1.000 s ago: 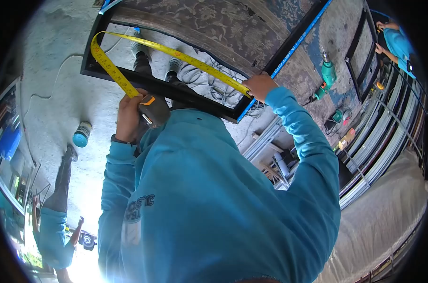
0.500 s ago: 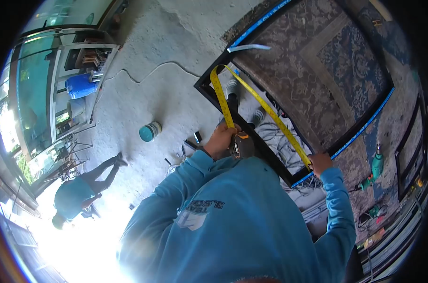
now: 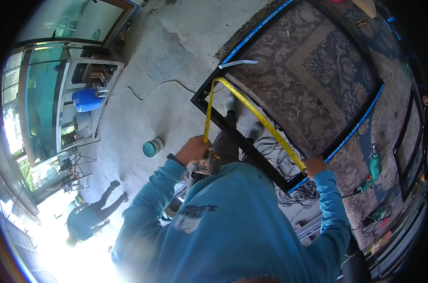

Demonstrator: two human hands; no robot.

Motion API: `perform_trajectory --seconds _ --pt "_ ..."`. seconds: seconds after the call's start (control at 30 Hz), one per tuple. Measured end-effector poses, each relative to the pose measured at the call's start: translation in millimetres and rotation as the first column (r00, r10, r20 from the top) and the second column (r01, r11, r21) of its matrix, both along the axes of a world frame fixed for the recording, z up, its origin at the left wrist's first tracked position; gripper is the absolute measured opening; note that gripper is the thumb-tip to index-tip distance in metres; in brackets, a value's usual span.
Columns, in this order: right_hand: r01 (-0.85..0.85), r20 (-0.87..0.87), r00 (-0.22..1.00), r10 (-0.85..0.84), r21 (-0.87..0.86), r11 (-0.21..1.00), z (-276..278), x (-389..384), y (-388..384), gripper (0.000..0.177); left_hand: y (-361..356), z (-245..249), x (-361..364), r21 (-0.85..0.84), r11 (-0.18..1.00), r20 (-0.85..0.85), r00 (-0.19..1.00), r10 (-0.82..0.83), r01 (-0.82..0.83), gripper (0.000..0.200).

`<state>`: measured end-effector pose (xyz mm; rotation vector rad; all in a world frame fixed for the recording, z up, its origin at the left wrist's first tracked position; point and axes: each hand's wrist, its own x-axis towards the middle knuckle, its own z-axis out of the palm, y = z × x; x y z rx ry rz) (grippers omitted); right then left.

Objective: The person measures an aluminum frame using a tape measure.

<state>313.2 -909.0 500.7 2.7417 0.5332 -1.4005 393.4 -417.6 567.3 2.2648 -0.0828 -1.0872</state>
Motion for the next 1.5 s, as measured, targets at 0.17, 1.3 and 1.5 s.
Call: perform_trajectory --seconds 0.17,1.3,1.5 --pt "0.068 0.076 0.995 -0.065 -0.037 0.997 5 6 -9 0.031 31 23 48 0.289 0.934 0.011 0.975 -0.223 0.210 0.029" --pt "0.162 0.159 0.975 -0.155 -0.032 0.986 13 1 -7 0.023 -117 147 228 0.553 0.121 -0.641 0.514 -0.570 0.825 0.038" --pt "0.143 0.153 0.978 -0.140 -0.008 0.990 13 2 -12 0.026 -121 152 227 0.539 0.099 -0.639 0.483 -0.599 0.837 0.038"
